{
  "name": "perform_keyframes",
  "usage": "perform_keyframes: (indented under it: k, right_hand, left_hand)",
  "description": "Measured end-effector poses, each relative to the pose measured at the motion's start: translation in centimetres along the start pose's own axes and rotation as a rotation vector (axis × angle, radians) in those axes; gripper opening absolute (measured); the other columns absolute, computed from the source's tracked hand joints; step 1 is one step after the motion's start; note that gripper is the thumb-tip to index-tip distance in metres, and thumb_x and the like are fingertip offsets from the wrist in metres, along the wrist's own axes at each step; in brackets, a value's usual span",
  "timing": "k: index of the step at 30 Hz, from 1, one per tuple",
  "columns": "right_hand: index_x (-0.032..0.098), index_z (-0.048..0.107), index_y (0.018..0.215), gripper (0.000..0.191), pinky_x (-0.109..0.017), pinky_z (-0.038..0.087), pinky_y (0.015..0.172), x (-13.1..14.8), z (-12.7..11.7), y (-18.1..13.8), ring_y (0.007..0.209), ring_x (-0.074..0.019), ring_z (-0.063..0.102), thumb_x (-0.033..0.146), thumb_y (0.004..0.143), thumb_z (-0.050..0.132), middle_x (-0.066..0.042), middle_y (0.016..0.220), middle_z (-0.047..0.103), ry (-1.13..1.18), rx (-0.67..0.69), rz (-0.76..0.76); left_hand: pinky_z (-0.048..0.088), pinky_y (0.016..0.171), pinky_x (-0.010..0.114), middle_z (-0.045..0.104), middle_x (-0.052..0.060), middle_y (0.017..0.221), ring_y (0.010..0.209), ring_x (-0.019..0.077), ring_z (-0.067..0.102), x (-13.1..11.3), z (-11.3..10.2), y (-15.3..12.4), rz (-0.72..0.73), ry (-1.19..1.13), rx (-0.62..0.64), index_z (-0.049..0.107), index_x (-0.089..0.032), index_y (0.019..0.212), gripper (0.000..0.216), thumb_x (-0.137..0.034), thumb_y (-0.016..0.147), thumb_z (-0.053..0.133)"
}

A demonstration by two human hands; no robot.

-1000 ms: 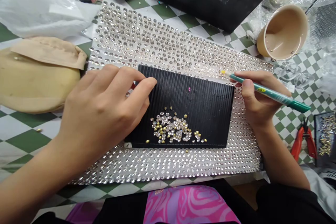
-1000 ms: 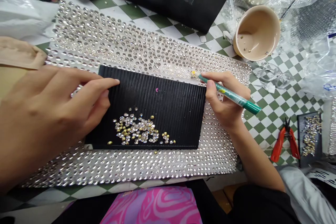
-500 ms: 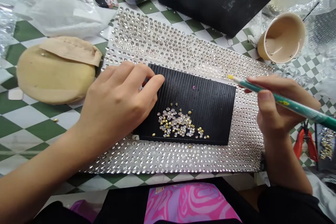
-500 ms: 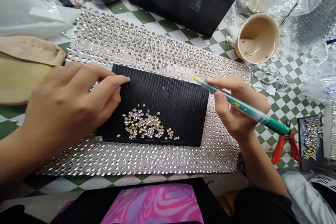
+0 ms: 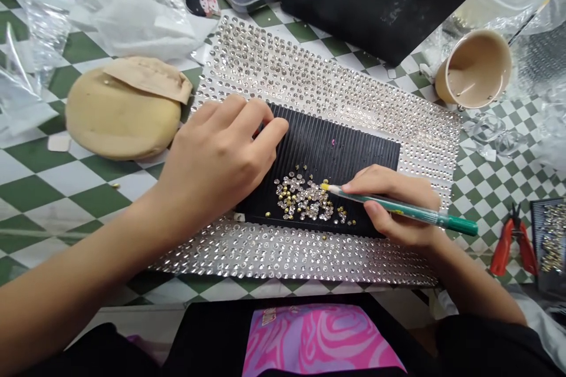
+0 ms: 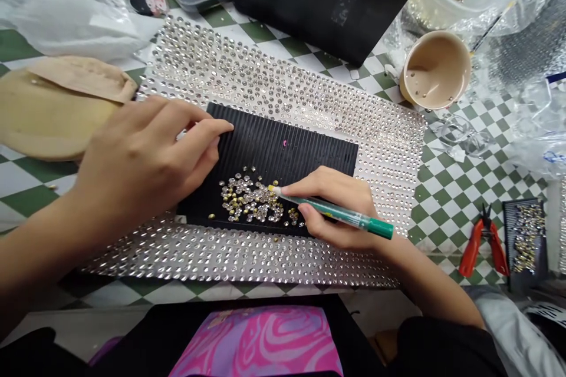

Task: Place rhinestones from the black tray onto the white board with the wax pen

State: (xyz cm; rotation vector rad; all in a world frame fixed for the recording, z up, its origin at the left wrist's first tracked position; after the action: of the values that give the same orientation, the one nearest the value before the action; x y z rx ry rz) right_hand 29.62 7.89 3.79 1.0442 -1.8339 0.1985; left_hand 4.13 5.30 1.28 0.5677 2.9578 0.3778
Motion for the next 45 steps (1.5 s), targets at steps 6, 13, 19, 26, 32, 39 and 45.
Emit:
perform_keyframes:
  k: [6, 13, 19, 26, 32, 39, 45]
  right_hand:
    - [0.022, 0.078, 0.122, 0.028, -0.029, 0.061, 0.073, 0.1, 0.3, 0.1, 0.081, -0.0148, 0.074, 0.013, 0.100, 0.063, -0.004, 0.095, 0.083, -0.063, -0.002, -0.041]
    - [0.023, 0.077, 0.116, 0.026, -0.030, 0.062, 0.068, 0.0, 0.2, 0.0, 0.076, -0.0153, 0.074, 0.012, 0.097, 0.063, -0.004, 0.090, 0.083, -0.070, -0.044, -0.067]
    - [0.022, 0.077, 0.113, 0.024, -0.029, 0.062, 0.068, 0.0, 0.3, 0.0, 0.076, -0.0148, 0.074, 0.012, 0.097, 0.062, -0.003, 0.089, 0.082, -0.072, -0.064, -0.080]
    - [0.021, 0.078, 0.112, 0.022, -0.029, 0.061, 0.067, -0.2, 0.2, -0.1, 0.075, -0.0150, 0.074, 0.012, 0.097, 0.063, -0.004, 0.088, 0.081, -0.033, -0.093, -0.065]
    - [0.023, 0.079, 0.114, 0.024, -0.030, 0.063, 0.068, -0.2, 0.2, 0.0, 0.077, -0.0154, 0.075, 0.014, 0.098, 0.063, -0.003, 0.088, 0.081, -0.059, -0.071, -0.070]
    - [0.023, 0.079, 0.120, 0.032, -0.030, 0.063, 0.070, -0.1, 0.3, -0.1, 0.078, -0.0158, 0.075, 0.009, 0.095, 0.064, -0.004, 0.092, 0.083, -0.037, -0.052, -0.070]
    - [0.028, 0.085, 0.121, 0.031, -0.034, 0.063, 0.067, -0.2, -1.5, -0.5, 0.078, -0.0186, 0.077, 0.018, 0.098, 0.067, -0.003, 0.089, 0.083, 0.052, -0.347, -0.065]
  left_hand:
    - [0.060, 0.095, 0.041, 0.069, 0.005, 0.118, 0.117, 0.0259, 0.072, -0.2, 0.0, 0.1, 0.008, 0.020, 0.001, 0.066, -0.020, 0.123, 0.033, -0.022, 0.114, 0.034]
    - [0.058, 0.101, 0.044, 0.073, 0.006, 0.122, 0.121, 0.0280, 0.072, -0.1, 0.1, 0.2, -0.038, -0.068, 0.020, 0.068, -0.024, 0.125, 0.027, -0.022, 0.111, 0.045]
    - [0.060, 0.087, 0.043, 0.074, 0.008, 0.114, 0.110, 0.0296, 0.074, -0.5, -0.3, 0.5, 0.016, 0.090, 0.006, 0.068, -0.022, 0.117, 0.031, -0.022, 0.113, 0.038]
    - [0.061, 0.092, 0.042, 0.073, 0.007, 0.116, 0.114, 0.0284, 0.074, -0.3, -0.4, 0.4, -0.010, 0.039, 0.018, 0.067, -0.024, 0.119, 0.028, -0.022, 0.112, 0.040]
    - [0.061, 0.089, 0.042, 0.073, 0.007, 0.115, 0.111, 0.0282, 0.074, -0.4, -0.3, 0.4, -0.004, 0.060, 0.011, 0.067, -0.025, 0.117, 0.029, -0.022, 0.112, 0.039]
    - [0.060, 0.083, 0.041, 0.073, 0.007, 0.110, 0.104, 0.0276, 0.074, -0.8, -0.5, 0.6, 0.043, 0.146, -0.005, 0.067, -0.023, 0.113, 0.030, -0.020, 0.113, 0.036]
    - [0.057, 0.086, 0.041, 0.072, 0.008, 0.111, 0.107, 0.0280, 0.072, -0.4, -0.3, 0.3, 0.037, 0.059, -0.034, 0.070, -0.021, 0.119, 0.028, -0.022, 0.112, 0.042]
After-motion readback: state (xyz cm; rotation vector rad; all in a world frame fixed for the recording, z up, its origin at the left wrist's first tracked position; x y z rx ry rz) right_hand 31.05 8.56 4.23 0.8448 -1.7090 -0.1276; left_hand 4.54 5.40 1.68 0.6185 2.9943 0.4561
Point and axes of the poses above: each hand's wrist, its own y-axis towards the middle knuckle, its own z-axis out of the palm, x = y × z, the point moved 4 cm from there along y, towards the middle knuckle
